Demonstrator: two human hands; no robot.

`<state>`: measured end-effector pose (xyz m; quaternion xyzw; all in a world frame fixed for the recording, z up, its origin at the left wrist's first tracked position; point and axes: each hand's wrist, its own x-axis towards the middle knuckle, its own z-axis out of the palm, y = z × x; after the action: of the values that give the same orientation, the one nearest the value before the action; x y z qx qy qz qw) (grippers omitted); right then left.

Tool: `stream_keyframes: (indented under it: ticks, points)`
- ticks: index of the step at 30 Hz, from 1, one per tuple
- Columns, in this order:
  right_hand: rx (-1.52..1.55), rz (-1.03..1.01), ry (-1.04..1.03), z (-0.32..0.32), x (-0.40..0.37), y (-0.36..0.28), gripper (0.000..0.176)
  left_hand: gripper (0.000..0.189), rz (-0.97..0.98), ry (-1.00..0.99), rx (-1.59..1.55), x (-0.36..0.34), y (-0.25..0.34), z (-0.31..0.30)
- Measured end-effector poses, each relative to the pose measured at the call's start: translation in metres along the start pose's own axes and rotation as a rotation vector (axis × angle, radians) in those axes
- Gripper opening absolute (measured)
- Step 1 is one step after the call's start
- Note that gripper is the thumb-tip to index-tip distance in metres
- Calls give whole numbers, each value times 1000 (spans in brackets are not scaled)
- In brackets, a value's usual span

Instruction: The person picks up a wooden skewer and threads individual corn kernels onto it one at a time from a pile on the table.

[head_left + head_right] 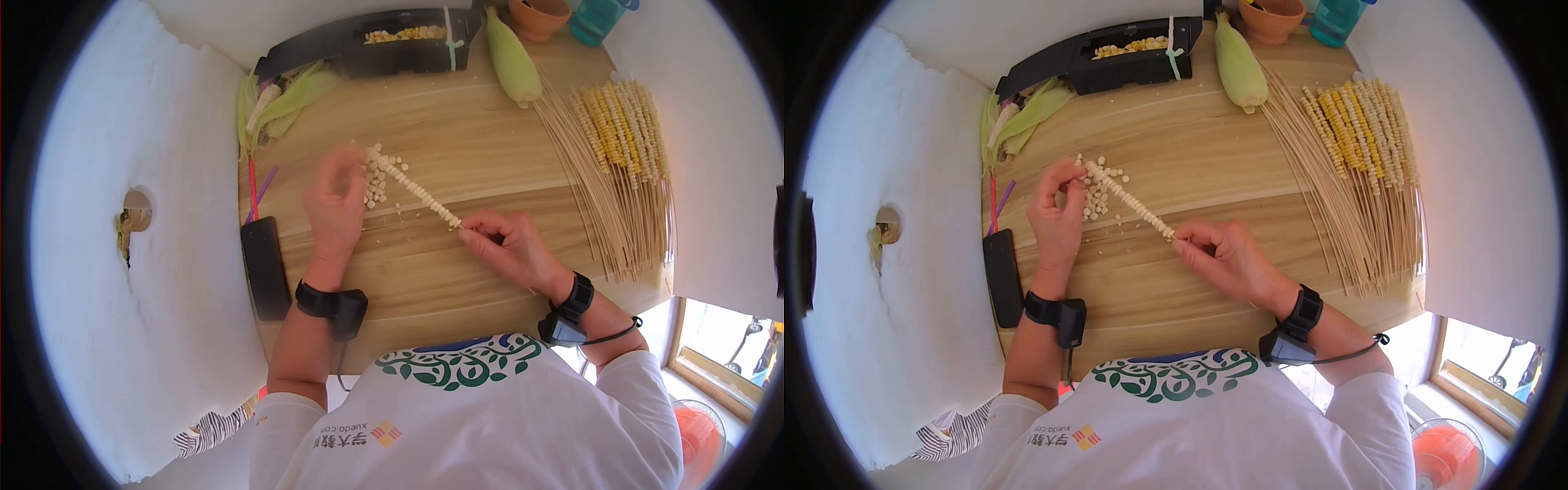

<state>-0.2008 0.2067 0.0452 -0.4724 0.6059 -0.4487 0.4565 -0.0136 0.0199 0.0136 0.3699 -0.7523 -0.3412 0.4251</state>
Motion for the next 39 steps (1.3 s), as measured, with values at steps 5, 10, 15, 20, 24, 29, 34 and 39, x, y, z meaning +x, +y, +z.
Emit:
stream_keyframes:
  ticks: [5, 10, 15, 20, 24, 29, 34, 39]
  points:
    - [38, 43, 17, -1, 0, 1, 14, 20, -86, 87, 46, 3, -4, -3]
    - [11, -26, 26, -2, 0, 4, 12, 18, 113, 5, 269, 4, -20, -7]
    - [-18, -35, 22, -2, -1, 0, 12, 17, 110, -29, 325, 5, -9, -6]
    - [-34, -30, 17, -3, -1, 0, 12, 17, 71, -13, 344, 5, -9, -5]
    - [-38, -42, 15, -3, 0, 2, 12, 12, 67, -31, 386, 5, -6, -5]
    - [-40, -48, 14, -2, -1, 2, 12, 8, 17, -58, 300, 5, -2, -5]
    - [-38, -42, 13, -2, -1, 1, 11, 6, 22, -63, 246, 3, -6, -5]
    - [-53, -49, 14, -1, -1, 4, 11, 8, -27, -50, 220, 2, -9, -5]
